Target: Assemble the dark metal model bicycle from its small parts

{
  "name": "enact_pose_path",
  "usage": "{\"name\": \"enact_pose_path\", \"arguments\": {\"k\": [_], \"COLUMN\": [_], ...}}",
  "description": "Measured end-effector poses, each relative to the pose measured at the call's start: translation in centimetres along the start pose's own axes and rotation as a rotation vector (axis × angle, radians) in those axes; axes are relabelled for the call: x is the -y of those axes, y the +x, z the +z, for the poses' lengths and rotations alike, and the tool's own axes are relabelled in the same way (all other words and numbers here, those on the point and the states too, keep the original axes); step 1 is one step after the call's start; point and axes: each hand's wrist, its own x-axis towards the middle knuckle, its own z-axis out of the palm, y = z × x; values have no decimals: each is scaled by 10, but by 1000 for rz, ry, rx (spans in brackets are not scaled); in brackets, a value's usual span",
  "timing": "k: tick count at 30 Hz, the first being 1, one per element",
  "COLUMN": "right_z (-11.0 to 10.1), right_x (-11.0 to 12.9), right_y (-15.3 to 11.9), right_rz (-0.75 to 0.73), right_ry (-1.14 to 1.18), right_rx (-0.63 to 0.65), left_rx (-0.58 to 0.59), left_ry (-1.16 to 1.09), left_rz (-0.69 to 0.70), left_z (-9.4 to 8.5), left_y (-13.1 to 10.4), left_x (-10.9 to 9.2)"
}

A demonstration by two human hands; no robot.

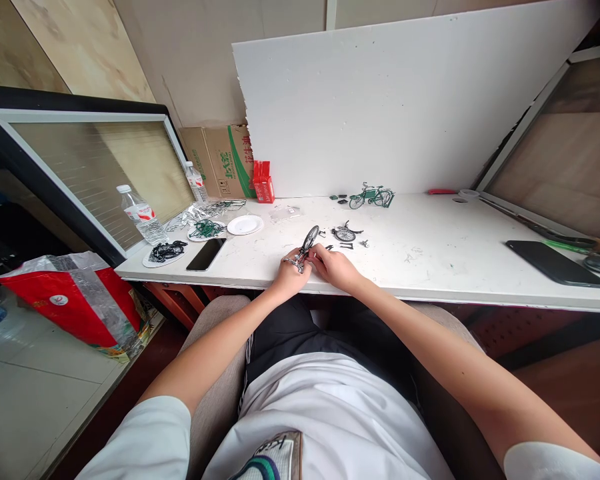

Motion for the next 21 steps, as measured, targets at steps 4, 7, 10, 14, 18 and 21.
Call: {"name": "enact_pose_path", "arguments": {"k": [4,7,10,14,18,21], "right_z": [1,1,0,-1,-3,-3], "right_x": [-1,-1,0,2,3,3], "right_y": [0,0,-1,-1,-1,-1], "right_rz": [0,-2,-3,-5,-3,-1], "right_ry": [-9,-16,-24,-31,-29,-31], "right_rx": [4,6,12,14,19,22], "left_rx": [-7,-7,-10,-11,-6,-9], "left_ry": [15,35,68,94,110,136], "left_rz": [19,36,53,52,71,93], "left_z": [-1,-2,-2,-3,-3,-4], "left_y": [0,0,0,0,0,0], "left_x": [-1,-3,-5,-8,-9,-9]}}
